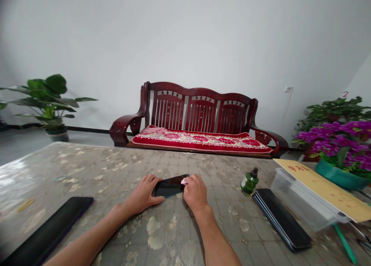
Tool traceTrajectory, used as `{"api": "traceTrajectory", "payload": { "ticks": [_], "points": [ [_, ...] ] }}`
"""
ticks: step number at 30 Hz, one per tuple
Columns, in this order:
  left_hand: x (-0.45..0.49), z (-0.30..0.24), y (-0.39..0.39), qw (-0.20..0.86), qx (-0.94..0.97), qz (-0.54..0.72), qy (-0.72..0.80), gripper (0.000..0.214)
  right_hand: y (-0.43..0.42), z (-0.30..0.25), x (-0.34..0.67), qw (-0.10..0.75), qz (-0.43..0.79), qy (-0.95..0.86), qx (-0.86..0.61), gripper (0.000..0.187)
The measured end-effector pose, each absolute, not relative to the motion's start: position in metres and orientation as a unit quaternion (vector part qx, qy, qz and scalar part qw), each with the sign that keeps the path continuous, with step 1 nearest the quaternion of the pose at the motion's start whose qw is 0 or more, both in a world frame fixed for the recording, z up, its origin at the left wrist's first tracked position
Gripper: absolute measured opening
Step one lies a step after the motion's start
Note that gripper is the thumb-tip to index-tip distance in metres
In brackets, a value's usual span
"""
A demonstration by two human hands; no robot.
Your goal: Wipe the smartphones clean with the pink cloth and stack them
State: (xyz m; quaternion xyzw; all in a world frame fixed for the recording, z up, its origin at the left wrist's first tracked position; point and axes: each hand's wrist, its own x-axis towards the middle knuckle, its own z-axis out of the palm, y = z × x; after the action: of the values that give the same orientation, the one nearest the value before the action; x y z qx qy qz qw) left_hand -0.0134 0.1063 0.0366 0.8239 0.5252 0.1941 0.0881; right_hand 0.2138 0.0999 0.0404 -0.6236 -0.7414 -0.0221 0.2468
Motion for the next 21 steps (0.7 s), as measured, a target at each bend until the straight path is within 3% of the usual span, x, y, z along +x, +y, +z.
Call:
{"api": "traceTrajectory", "payload": {
  "ticks": [6, 14, 21],
  "points": [
    [-0.015, 0.034, 0.110, 0.091, 0.834, 0.216, 0.499, 0.046, 0.094, 0.038, 0.194, 0.251, -0.003, -0.819, -0.515, 0.033],
    [-0.014, 0.034, 0.110, 0.112, 0.845, 0.231, 0.470, 0.050, 0.107, 0.042, 0.214, 0.220, -0.055, -0.729, -0.646, 0.029],
    [-0.012, 0.031, 0.111, 0.121, 0.847, 0.241, 0.457, 0.048, 0.101, 0.042, 0.195, 0.225, -0.034, -0.792, -0.566, 0.032]
  ]
}}
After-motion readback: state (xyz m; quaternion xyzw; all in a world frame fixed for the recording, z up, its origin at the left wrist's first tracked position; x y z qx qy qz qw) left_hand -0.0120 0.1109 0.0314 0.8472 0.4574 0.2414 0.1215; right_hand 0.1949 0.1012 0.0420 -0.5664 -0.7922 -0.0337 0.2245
